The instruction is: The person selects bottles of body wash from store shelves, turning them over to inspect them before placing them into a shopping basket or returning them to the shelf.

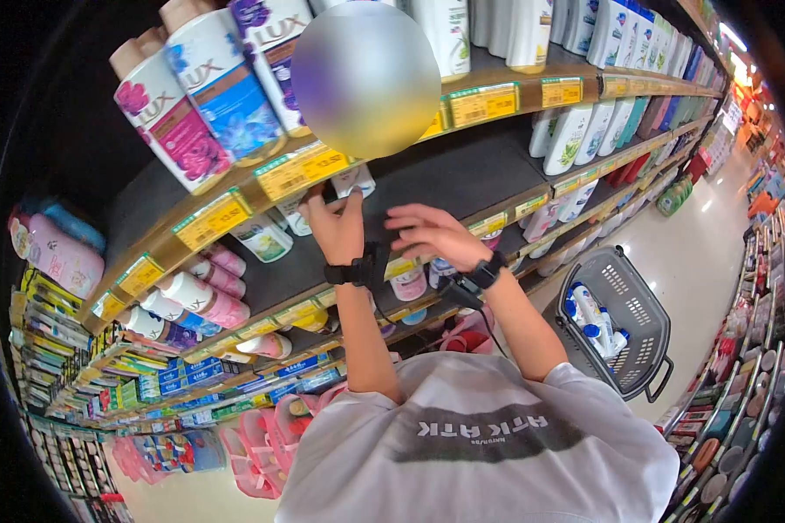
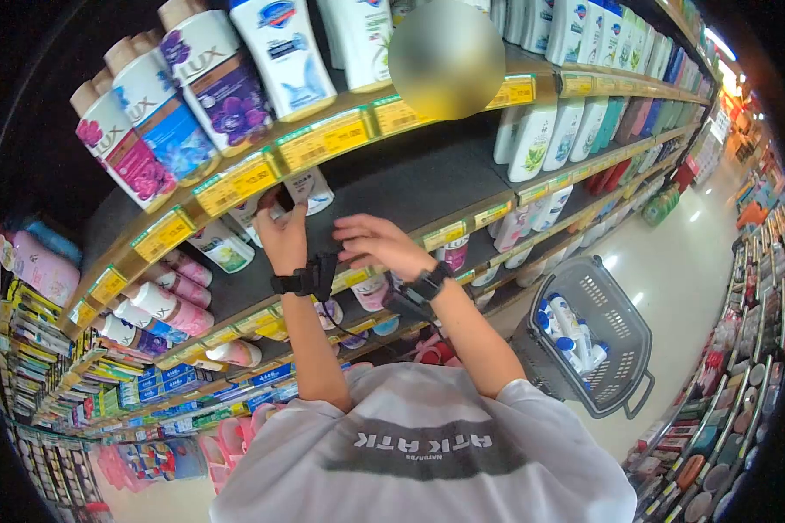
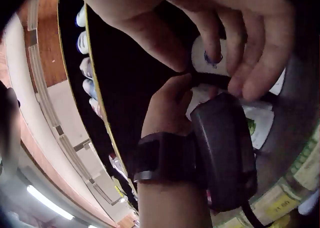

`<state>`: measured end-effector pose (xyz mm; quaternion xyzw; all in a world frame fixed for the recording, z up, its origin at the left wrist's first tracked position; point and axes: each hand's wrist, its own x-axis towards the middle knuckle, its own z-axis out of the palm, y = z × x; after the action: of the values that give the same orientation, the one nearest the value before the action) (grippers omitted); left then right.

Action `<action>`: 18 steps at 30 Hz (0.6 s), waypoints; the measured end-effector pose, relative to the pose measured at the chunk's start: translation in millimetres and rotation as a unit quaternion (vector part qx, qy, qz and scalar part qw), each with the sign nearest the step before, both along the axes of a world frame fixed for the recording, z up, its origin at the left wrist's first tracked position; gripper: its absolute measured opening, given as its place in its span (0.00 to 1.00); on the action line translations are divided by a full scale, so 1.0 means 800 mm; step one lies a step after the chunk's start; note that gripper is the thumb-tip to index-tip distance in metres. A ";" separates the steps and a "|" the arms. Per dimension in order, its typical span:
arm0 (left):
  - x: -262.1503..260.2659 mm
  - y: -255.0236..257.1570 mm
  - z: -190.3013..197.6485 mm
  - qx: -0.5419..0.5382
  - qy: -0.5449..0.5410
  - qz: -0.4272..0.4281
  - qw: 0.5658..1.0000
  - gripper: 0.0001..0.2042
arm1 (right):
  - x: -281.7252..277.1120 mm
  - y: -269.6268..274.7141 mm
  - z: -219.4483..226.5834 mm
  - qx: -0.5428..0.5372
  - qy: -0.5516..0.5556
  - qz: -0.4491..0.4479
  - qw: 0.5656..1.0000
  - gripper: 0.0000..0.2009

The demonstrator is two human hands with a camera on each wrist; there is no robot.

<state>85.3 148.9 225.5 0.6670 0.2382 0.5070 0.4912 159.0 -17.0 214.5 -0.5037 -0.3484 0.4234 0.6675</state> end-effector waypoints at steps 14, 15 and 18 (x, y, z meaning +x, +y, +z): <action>-0.020 0.090 -0.034 -0.161 -0.143 -0.120 0.969 0.27 | -0.034 0.172 0.005 0.000 -0.047 -0.020 0.999 0.31; -0.016 0.094 -0.041 -0.123 -0.144 -0.083 0.978 0.27 | -0.034 0.179 0.005 -0.004 -0.044 -0.010 0.999 0.32; -0.025 0.087 -0.037 -0.079 -0.181 -0.077 0.977 0.29 | -0.041 0.185 0.008 -0.037 -0.033 -0.033 0.998 0.32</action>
<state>65.4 218.2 195.8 0.5394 0.1324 0.5601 0.6147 126.0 131.3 221.0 -0.5527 -0.3376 0.3973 0.6502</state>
